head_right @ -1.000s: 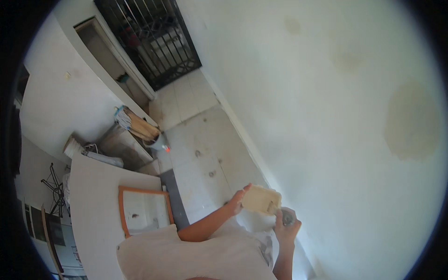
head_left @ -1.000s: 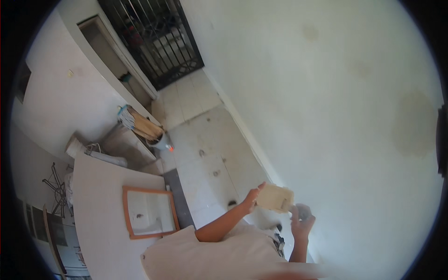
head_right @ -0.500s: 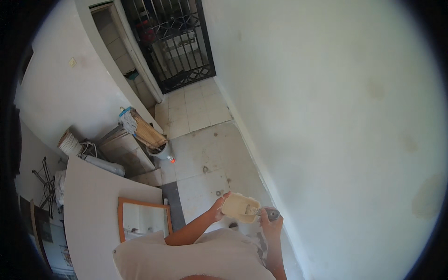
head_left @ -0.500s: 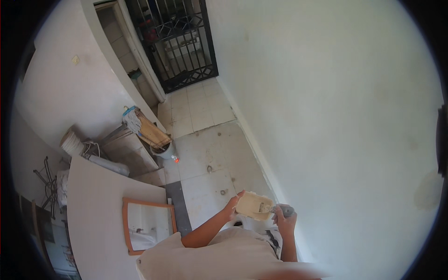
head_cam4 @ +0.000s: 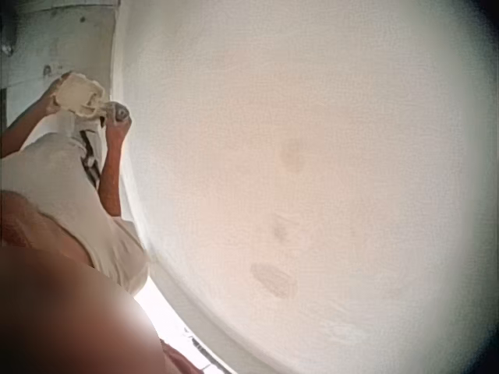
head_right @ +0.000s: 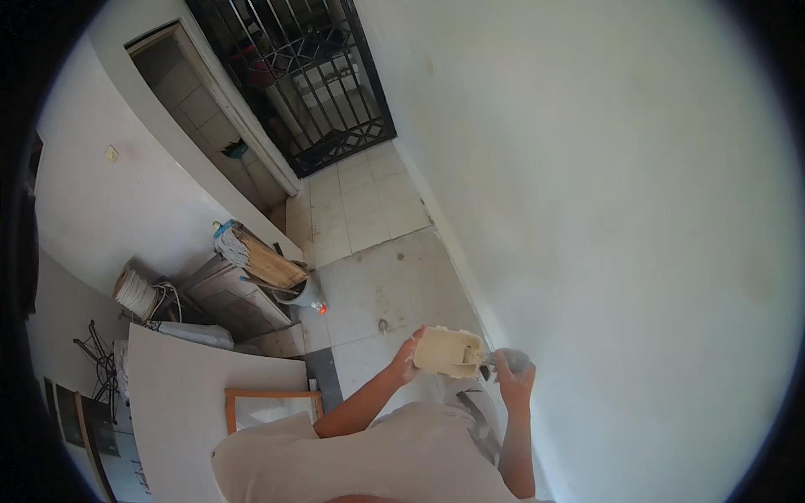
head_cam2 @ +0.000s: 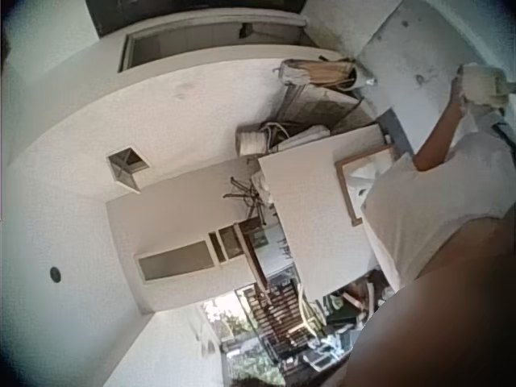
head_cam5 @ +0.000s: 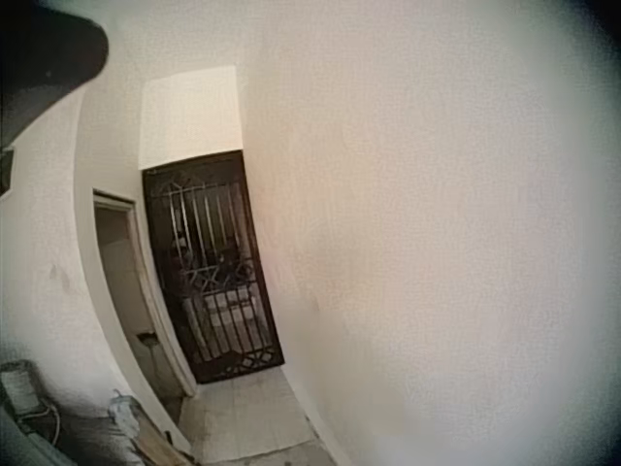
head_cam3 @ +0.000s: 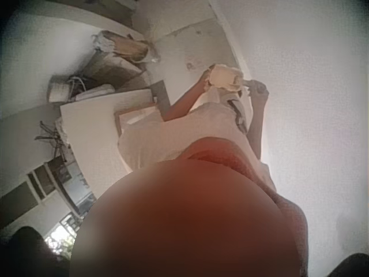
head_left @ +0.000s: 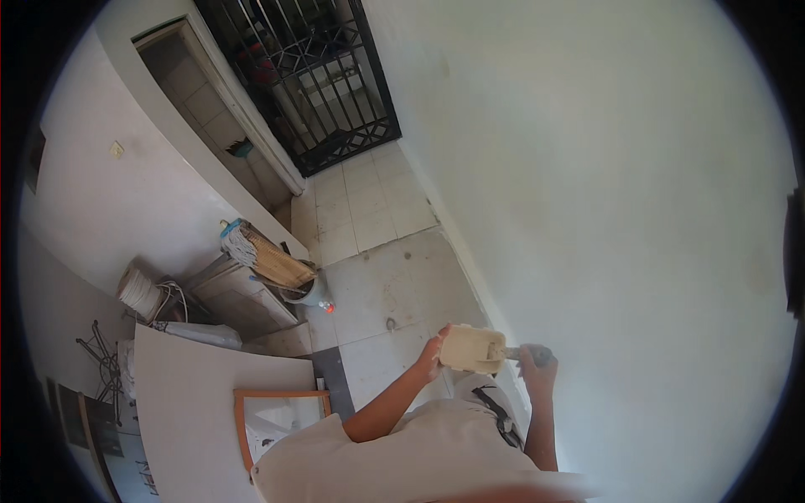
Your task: The person applies filler material to a hole in a wall using a spatula.
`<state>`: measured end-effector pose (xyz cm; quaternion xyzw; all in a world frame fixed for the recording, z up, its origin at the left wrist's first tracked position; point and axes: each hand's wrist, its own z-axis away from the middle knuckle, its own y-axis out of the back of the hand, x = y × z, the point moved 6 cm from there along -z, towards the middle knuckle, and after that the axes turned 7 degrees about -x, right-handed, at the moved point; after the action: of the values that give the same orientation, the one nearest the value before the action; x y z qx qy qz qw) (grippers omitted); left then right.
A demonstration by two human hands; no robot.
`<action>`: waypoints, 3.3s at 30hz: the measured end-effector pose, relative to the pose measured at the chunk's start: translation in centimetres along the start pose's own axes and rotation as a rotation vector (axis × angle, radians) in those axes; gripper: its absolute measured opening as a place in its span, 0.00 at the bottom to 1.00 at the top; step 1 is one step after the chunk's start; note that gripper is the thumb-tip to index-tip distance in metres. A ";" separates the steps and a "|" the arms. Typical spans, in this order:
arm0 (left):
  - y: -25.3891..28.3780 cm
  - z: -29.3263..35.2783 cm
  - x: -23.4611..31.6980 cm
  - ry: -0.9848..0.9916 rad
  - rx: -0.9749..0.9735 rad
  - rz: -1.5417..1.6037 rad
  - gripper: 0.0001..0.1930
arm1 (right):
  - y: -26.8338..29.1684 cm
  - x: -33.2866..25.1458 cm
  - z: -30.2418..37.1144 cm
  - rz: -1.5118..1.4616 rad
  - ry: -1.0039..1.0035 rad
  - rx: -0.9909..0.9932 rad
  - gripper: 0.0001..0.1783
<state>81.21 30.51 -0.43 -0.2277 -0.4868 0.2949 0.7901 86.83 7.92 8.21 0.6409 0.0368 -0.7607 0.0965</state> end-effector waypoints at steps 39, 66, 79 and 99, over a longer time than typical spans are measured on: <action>12.6 -31.6 44.9 -0.005 -0.179 -0.102 0.28 | -28.3 -18.1 -36.5 -0.119 0.094 0.194 0.16; 10.6 -32.5 44.1 0.231 -0.447 -0.218 0.29 | -26.7 -22.1 -26.8 0.081 0.074 0.600 0.17; 10.3 -32.2 42.7 0.369 -0.411 -0.162 0.27 | -28.6 -25.0 -27.4 0.562 0.408 -0.143 0.18; 11.9 -34.5 40.3 0.357 -0.513 -0.183 0.25 | -25.2 -20.7 -22.5 0.426 0.532 0.050 0.11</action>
<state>123.68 64.33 2.84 -0.4229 -0.4175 0.0459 0.8029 107.06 38.73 22.92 0.8122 -0.0924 -0.5305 0.2245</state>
